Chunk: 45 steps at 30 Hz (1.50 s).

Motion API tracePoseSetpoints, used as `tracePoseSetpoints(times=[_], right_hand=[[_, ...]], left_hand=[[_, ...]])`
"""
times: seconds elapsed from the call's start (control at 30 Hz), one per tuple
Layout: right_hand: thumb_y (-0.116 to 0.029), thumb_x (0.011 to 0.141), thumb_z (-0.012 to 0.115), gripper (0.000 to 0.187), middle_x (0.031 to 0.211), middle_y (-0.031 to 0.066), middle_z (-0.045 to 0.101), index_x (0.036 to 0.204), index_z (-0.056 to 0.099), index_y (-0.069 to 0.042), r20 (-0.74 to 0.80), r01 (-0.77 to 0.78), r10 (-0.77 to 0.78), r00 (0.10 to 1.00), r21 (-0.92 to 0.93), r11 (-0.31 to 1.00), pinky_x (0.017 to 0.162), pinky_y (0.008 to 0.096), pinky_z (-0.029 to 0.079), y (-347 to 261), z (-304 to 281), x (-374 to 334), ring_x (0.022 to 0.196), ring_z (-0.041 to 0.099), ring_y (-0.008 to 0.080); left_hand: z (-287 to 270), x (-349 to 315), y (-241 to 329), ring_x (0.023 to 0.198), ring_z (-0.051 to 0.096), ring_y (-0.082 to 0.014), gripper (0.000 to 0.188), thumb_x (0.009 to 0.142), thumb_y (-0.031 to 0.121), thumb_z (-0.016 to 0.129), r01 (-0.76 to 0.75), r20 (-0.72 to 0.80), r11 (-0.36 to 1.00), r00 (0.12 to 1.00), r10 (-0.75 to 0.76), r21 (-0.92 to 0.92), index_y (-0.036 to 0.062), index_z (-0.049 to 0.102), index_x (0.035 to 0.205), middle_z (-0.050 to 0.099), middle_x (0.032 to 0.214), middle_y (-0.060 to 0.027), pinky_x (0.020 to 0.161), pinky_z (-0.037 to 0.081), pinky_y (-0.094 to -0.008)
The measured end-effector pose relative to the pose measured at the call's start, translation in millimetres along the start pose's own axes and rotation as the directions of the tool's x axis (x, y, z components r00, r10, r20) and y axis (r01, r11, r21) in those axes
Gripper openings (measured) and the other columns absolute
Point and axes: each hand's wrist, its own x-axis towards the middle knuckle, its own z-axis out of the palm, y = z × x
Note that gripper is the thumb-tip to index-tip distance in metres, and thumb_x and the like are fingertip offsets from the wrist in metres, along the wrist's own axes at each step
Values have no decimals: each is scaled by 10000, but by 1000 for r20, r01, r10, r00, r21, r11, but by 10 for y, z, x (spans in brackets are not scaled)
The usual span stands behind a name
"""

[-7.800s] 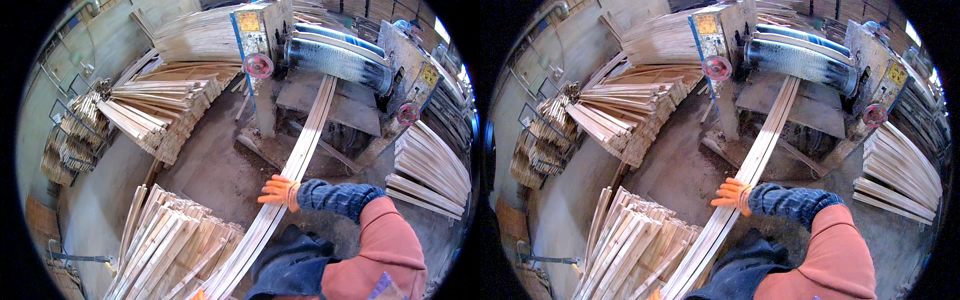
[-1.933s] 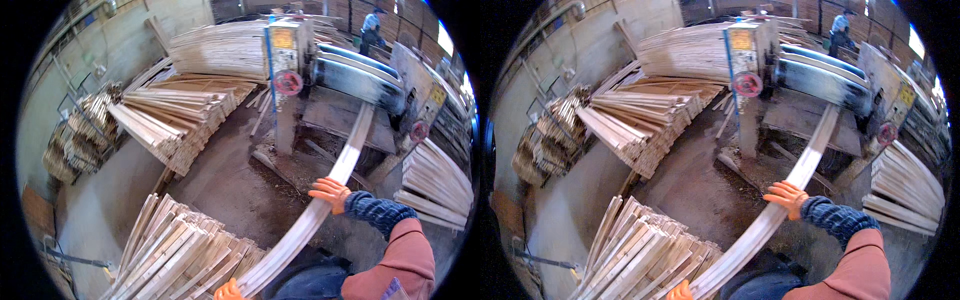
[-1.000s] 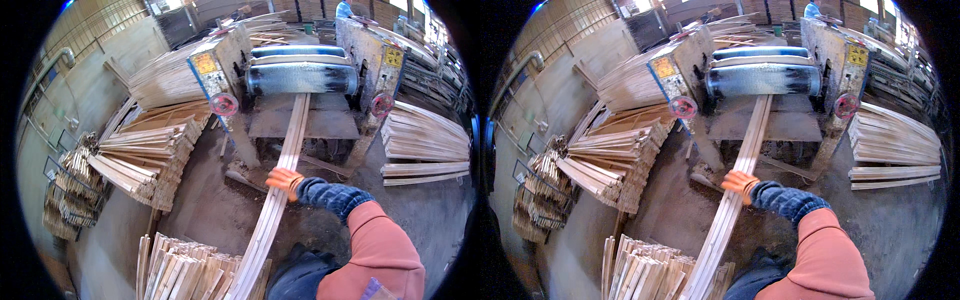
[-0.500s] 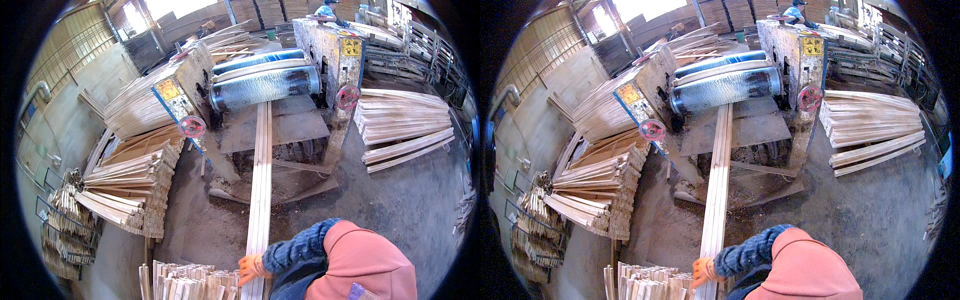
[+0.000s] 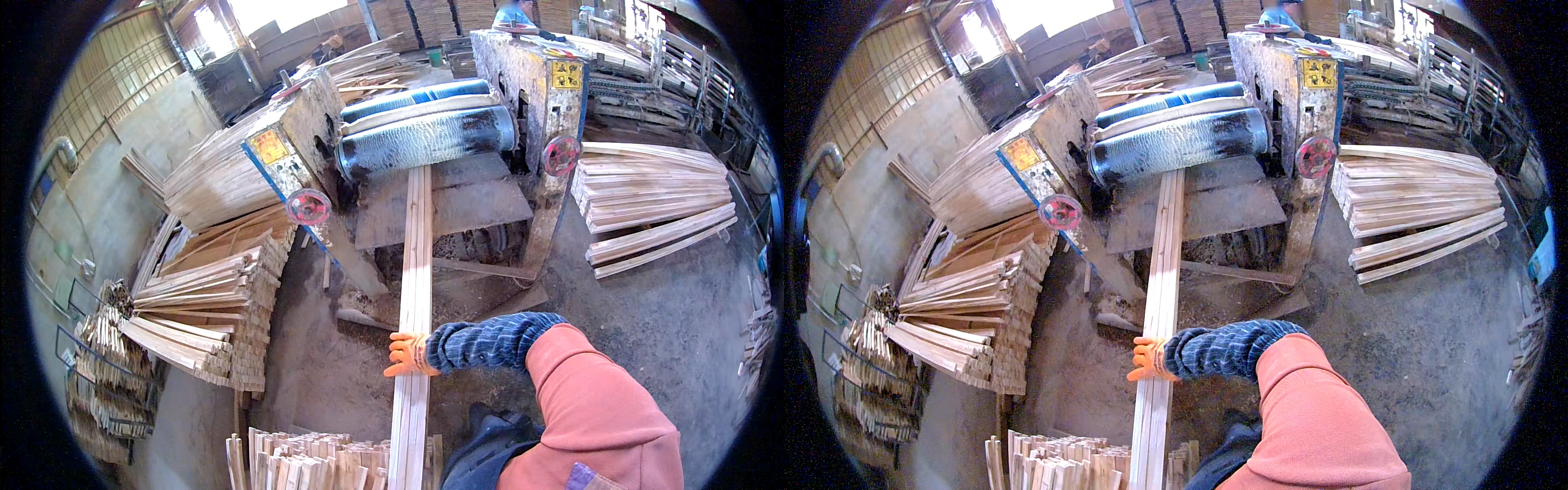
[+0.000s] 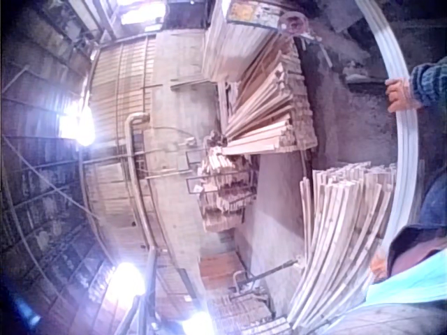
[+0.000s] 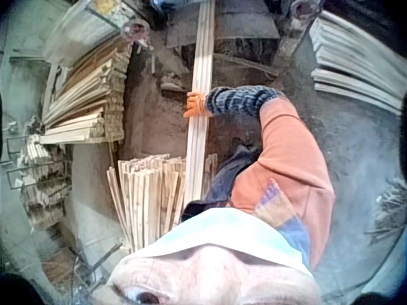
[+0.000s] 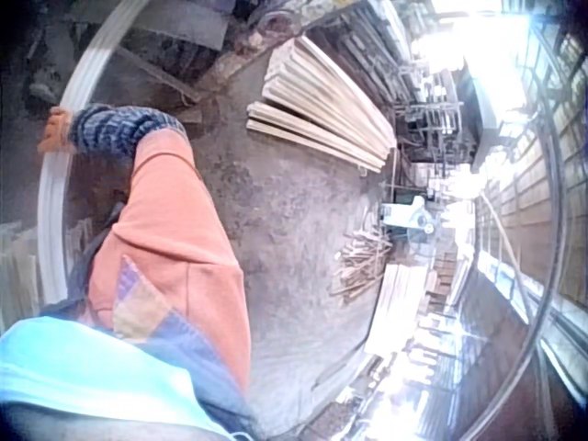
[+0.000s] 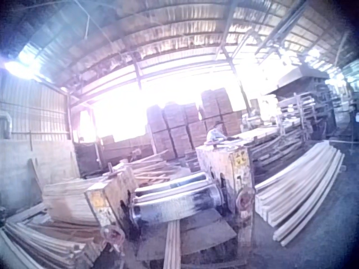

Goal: The person picks up wood planks from a large stack and feeds them one at a time into industrial roller machinery.

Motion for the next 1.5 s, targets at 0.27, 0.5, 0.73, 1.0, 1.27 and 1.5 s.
tracePoseSetpoints(times=[0.27,0.5,0.73,1.0,1.27,1.5], right_hand=[[-203,448,814,1273,1491,138,499,1615,308,-247,-125,189,-167,978,190,963,1282,571,163,-686,143,85,1465,393,371],[-268,552,767,1240,1513,140,500,1652,197,-267,-295,416,-340,893,251,874,1271,550,212,-1777,421,529,1439,455,336],[-290,561,767,1283,1533,144,480,1664,111,-291,-82,339,-329,941,226,913,1259,539,230,-1774,-13,604,1417,473,329],[-276,591,751,1129,1388,112,592,1612,269,-279,-187,315,-293,938,102,944,1198,518,304,-1670,103,775,1283,569,303],[-184,570,880,907,1184,97,708,1402,519,-201,493,148,-166,854,75,986,977,471,456,-977,-790,1423,1105,672,326],[84,642,676,795,1429,181,588,1404,563,-113,-218,-4,53,974,219,976,1170,545,373,32,-487,798,1406,454,449]], left_hand=[[-23,35,63,1268,587,-331,767,857,501,687,-12,-5,998,1000,12,-67,97,507,1484,656,1325,-173,1112,414,-460],[-34,-39,64,1264,591,-325,706,885,454,676,4,-21,992,1000,-7,-129,89,524,1471,655,1329,-173,1099,431,-458],[-149,-190,-102,1260,595,-319,646,913,408,665,70,-94,983,992,-87,-168,82,542,1457,654,1333,-173,1086,448,-457],[50,-216,-241,1205,618,-374,602,888,322,634,203,-175,930,949,-264,-305,64,558,1428,650,1302,-226,1057,477,-480],[1460,-1234,-989,1265,608,-392,879,789,479,795,680,394,220,624,-675,-699,-48,509,1431,631,1348,-285,1089,472,-438],[2058,-2209,-1037,1332,554,-385,850,829,522,753,854,633,-82,314,-708,-514,-108,566,1368,598,1392,-299,1145,410,-399]])
